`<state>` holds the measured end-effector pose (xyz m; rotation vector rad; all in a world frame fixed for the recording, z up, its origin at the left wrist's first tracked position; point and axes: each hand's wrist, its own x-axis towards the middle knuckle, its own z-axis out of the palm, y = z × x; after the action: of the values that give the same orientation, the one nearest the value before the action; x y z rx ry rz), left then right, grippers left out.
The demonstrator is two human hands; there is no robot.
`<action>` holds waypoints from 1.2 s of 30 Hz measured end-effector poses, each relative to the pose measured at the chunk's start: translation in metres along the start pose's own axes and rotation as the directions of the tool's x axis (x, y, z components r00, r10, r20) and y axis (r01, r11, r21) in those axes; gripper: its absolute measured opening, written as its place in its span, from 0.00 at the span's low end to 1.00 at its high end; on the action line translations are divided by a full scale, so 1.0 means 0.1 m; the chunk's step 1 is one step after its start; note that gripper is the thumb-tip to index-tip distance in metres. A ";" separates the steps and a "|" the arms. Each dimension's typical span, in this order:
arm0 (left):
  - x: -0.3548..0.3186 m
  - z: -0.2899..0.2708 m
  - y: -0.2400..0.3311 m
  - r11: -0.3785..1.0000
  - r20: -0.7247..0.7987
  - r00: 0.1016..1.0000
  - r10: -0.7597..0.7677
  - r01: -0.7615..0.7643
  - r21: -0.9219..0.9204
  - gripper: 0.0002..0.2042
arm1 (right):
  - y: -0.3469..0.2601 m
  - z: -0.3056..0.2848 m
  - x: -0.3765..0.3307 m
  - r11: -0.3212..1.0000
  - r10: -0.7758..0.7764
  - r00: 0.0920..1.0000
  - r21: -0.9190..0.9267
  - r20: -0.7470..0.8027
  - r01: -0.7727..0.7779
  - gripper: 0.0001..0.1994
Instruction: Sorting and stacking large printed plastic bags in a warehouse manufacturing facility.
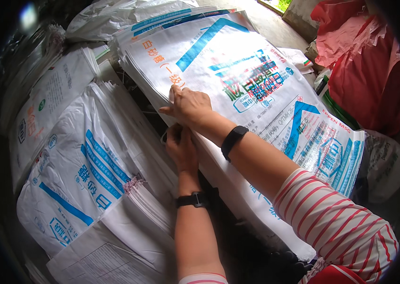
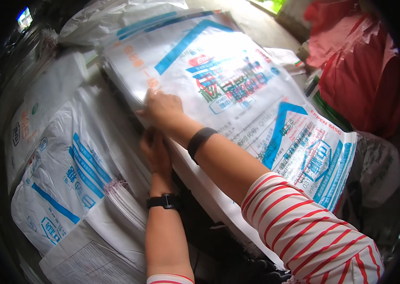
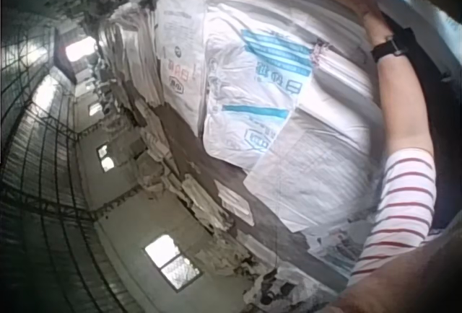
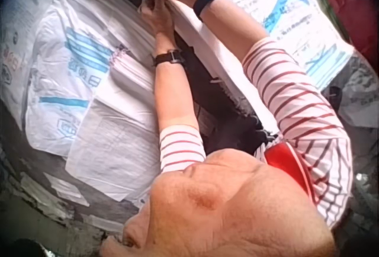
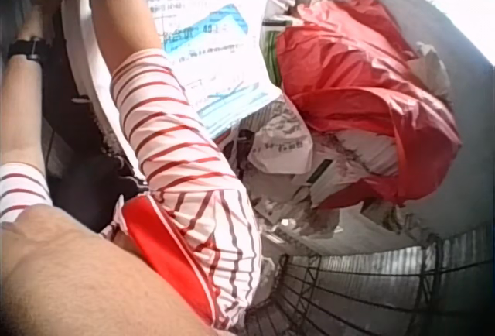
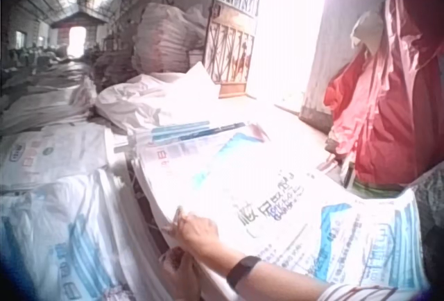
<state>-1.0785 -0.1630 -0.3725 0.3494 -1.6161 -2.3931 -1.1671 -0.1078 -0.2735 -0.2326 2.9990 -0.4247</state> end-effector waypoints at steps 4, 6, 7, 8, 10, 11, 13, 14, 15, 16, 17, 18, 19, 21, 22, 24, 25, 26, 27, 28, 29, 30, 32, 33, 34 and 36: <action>-0.01 -0.02 0.01 0.994 0.016 0.999 0.044 -0.046 0.097 0.15 | -0.02 -0.01 -0.04 0.999 -0.004 1.000 -0.049 0.008 0.005 0.32; -0.02 0.01 0.05 0.987 -0.004 0.998 0.058 -0.057 0.147 0.16 | 0.08 -0.10 -0.06 0.997 -0.023 0.997 0.069 0.075 0.018 0.32; -0.02 0.07 0.09 0.991 -0.057 0.994 0.093 -0.087 0.104 0.18 | 0.19 -0.06 -0.04 0.997 -0.019 0.997 0.074 0.070 0.013 0.32; -0.01 0.14 0.11 0.991 -0.104 0.987 0.125 -0.120 0.056 0.21 | 0.35 0.01 -0.03 0.973 -0.097 0.995 0.208 -0.019 0.098 0.29; 0.05 0.14 -0.01 0.978 -0.101 0.982 0.163 -0.147 0.146 0.23 | 0.57 0.05 -0.07 0.923 -0.154 0.981 0.336 -0.120 0.186 0.26; 0.08 0.16 -0.04 0.958 -0.103 0.975 0.199 -0.171 0.230 0.25 | 0.64 0.01 -0.16 0.919 -0.179 0.978 0.338 -0.104 0.204 0.23; 0.19 0.16 -0.03 0.876 -0.062 0.969 0.240 -0.189 0.443 0.24 | 0.78 -0.04 -0.34 0.916 -0.234 0.966 0.308 -0.111 0.257 0.17; 0.26 0.19 -0.02 0.741 -0.012 0.941 0.338 -0.258 0.620 0.23 | 0.85 -0.05 -0.43 0.917 -0.220 0.968 0.313 -0.117 0.246 0.17; 0.30 0.19 0.01 0.737 0.003 0.942 0.334 -0.263 0.622 0.23 | 0.91 -0.05 -0.52 0.922 -0.213 0.970 0.303 -0.120 0.240 0.16; 0.31 0.33 0.16 0.675 0.033 0.982 0.188 -0.153 0.722 0.23 | 1.03 -0.10 -0.58 0.932 -0.192 0.973 0.286 -0.128 0.222 0.14; 0.32 0.40 0.26 0.577 0.035 0.999 0.041 -0.053 0.815 0.23 | 1.09 -0.10 -0.63 0.927 -0.184 0.974 0.305 -0.131 0.217 0.11; 0.32 0.43 0.27 0.572 0.052 0.998 0.036 -0.063 0.818 0.23 | 1.14 -0.09 -0.66 0.928 -0.168 0.976 0.311 -0.138 0.204 0.11; 0.32 0.41 0.30 0.628 0.041 0.999 0.005 -0.035 0.778 0.23 | 1.14 -0.08 -0.66 0.923 -0.177 0.970 0.315 -0.165 0.222 0.11; 0.32 0.39 0.33 0.673 0.038 0.999 -0.026 -0.010 0.740 0.23 | 1.13 -0.06 -0.69 0.918 -0.182 0.961 0.313 -0.209 0.242 0.11; 0.31 0.40 0.36 0.789 0.008 0.998 -0.070 0.051 0.613 0.23 | 1.13 -0.05 -0.69 0.916 -0.177 0.961 0.321 -0.211 0.240 0.11; 0.30 0.41 0.41 0.939 -0.029 0.985 -0.171 0.172 0.299 0.24 | 1.14 -0.04 -0.70 0.914 -0.145 0.968 0.346 -0.206 0.210 0.11; 0.32 0.39 0.40 0.946 -0.079 0.980 -0.184 0.198 0.256 0.25 | 1.15 -0.03 -0.70 0.912 -0.144 0.968 0.352 -0.206 0.211 0.11; 0.36 0.35 0.41 0.945 -0.080 0.980 -0.182 0.197 0.261 0.25 | 1.16 -0.02 -0.70 0.893 -0.121 0.969 0.402 -0.214 0.201 0.11; 0.41 0.31 0.42 0.921 -0.073 0.968 -0.241 0.252 0.297 0.26 | 1.16 -0.02 -0.70 0.872 -0.098 0.971 0.451 -0.220 0.191 0.11; 0.43 0.32 0.45 0.890 -0.069 0.951 -0.301 0.306 0.338 0.26 | 1.18 -0.02 -0.69 0.868 -0.095 0.971 0.459 -0.220 0.189 0.11; 0.45 0.35 0.48 0.887 -0.071 0.951 -0.300 0.305 0.346 0.26 | 1.20 -0.02 -0.68 0.859 -0.098 0.974 0.477 -0.203 0.186 0.11; 0.48 0.40 0.50 0.808 -0.098 0.928 -0.358 0.361 0.466 0.27 | 1.21 -0.02 -0.68 0.849 -0.101 0.977 0.495 -0.187 0.182 0.11; 0.57 0.45 0.55 0.713 -0.136 0.906 -0.402 0.402 0.575 0.28 | 1.17 -0.02 -0.68 0.858 -0.112 0.977 0.477 -0.183 0.188 0.11; 0.61 0.48 0.55 0.603 -0.126 0.912 -0.391 0.358 0.713 0.30 | 1.15 -0.03 -0.67 0.870 -0.121 0.977 0.456 -0.177 0.190 0.10; 0.63 0.52 0.54 0.473 -0.112 0.915 -0.387 0.302 0.828 0.31 | 1.15 -0.03 -0.68 0.869 -0.120 0.976 0.457 -0.179 0.191 0.10; 0.67 0.56 0.53 0.408 -0.126 0.917 -0.377 0.287 0.867 0.32 | 1.15 -0.05 -0.70 0.897 -0.128 0.975 0.398 -0.183 0.192 0.10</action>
<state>-1.1564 -0.1549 -0.3075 0.8064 -2.9873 -1.5085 -1.1147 0.0140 -0.2954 -0.4259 2.9452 -1.1266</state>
